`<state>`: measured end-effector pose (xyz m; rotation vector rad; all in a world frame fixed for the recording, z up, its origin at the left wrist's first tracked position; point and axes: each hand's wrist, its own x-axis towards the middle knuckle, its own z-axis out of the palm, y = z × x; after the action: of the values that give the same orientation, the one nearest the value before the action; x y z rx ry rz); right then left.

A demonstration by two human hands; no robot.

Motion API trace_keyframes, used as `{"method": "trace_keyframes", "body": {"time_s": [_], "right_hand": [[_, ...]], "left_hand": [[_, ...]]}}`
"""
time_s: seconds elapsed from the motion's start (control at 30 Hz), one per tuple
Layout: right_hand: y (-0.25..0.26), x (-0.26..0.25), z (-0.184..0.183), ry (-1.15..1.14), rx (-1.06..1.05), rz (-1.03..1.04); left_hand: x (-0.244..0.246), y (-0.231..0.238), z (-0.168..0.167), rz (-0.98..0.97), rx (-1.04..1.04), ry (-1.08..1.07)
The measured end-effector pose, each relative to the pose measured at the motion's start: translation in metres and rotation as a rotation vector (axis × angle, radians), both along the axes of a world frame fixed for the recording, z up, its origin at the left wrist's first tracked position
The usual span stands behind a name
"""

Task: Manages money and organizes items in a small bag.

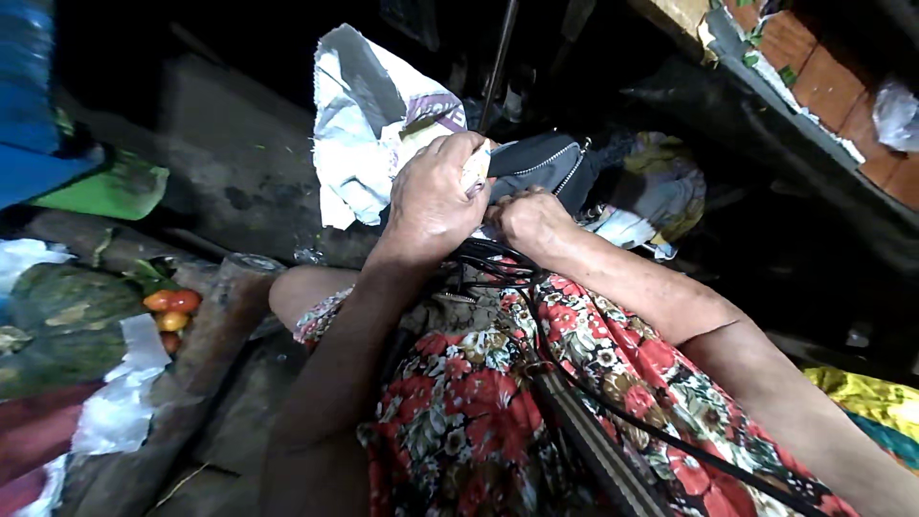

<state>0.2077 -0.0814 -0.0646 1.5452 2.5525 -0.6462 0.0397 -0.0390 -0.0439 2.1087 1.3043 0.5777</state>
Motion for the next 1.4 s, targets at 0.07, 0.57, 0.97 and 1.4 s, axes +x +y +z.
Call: {"method": "trace_keyframes", "body": {"time_s": [0.07,0.57,0.97,1.4], "right_hand": [[-0.006,0.008,-0.003,0.089,0.15,-0.022],[0.001,0.043,0.013,0.894,0.195,-0.67],[0.009,0.045,0.008,0.963,0.126,-0.692],[0.001,0.047,0.006,0.864,0.205,-0.456]], "left_hand": [[-0.002,0.0,-0.002,0.018,-0.003,-0.016],[-0.008,-0.001,-0.014,0.088,-0.152,-0.182],[-0.015,0.001,-0.025,0.108,-0.011,-0.382],[-0.012,-0.002,-0.014,-0.259,0.209,-0.438]]}}
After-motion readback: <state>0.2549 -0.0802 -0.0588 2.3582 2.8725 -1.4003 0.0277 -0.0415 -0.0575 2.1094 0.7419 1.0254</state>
